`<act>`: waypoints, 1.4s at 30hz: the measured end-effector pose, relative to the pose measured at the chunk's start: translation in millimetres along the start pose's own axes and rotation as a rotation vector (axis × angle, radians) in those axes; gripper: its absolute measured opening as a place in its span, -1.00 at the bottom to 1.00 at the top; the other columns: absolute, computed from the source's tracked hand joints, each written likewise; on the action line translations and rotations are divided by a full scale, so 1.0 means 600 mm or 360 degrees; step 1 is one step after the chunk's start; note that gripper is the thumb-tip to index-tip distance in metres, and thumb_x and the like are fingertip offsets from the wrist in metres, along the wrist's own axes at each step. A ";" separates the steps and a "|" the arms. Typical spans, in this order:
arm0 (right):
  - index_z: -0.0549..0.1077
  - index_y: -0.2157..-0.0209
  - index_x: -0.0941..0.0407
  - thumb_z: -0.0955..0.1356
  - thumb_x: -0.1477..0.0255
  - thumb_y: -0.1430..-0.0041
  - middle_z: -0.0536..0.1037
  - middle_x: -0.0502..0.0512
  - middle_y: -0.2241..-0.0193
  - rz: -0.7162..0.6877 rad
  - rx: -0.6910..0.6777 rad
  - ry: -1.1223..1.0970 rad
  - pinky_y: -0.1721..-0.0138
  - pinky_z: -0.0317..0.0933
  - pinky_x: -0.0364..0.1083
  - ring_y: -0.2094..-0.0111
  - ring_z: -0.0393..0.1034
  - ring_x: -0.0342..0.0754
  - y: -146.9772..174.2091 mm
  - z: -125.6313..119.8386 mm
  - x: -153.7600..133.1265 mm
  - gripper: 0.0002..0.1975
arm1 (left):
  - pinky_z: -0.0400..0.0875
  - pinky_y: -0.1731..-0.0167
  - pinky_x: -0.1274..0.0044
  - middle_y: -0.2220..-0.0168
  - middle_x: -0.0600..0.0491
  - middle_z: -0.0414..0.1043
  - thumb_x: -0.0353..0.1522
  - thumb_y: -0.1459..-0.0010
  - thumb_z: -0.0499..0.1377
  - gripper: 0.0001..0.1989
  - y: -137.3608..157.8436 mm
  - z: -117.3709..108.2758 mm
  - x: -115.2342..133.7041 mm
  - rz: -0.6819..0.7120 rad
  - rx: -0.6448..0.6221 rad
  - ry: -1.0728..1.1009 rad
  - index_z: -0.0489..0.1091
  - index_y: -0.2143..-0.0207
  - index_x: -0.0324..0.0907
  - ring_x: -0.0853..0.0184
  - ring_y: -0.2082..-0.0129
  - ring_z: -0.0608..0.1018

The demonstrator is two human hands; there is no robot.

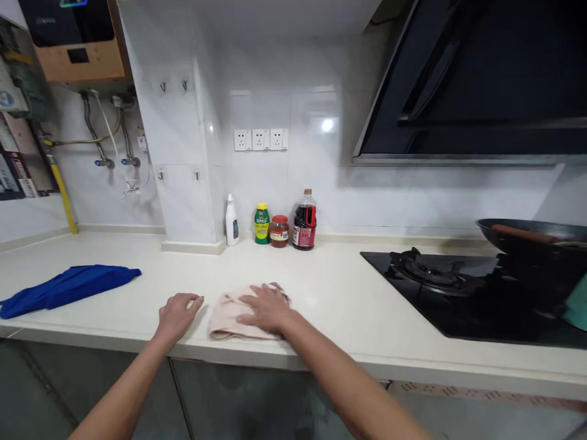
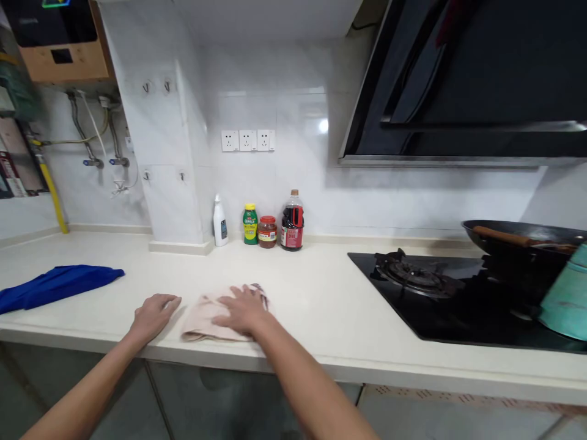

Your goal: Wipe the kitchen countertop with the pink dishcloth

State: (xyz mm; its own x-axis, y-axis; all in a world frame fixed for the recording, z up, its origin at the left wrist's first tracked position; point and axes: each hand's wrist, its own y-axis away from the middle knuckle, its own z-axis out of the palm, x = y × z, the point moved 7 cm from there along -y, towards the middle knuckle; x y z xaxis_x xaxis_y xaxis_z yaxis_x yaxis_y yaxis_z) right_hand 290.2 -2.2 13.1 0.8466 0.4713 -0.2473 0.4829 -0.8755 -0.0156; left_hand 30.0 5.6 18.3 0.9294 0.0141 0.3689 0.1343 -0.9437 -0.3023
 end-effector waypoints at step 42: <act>0.30 -0.22 -0.10 0.20 0.32 -0.47 0.34 0.20 -0.27 -0.0390 0.1305 0.0557 -0.04 0.29 0.26 -0.18 0.30 0.27 0.109 0.104 -0.164 -0.65 | 0.26 -0.19 0.03 -0.19 -0.14 0.46 0.02 -0.22 -0.02 -0.45 -0.011 0.005 0.016 0.0112 -0.0077 -0.0240 0.57 -0.01 -0.04 -0.12 -0.23 0.40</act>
State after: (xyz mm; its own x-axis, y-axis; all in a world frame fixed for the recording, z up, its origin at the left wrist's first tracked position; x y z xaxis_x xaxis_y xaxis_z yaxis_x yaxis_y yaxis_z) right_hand 224.1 -112.5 -24.0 0.8256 0.5417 0.1582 0.4609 -0.4856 -0.7428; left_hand 39.0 13.1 20.9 0.9774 -0.0065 0.2115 0.0539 -0.9588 -0.2788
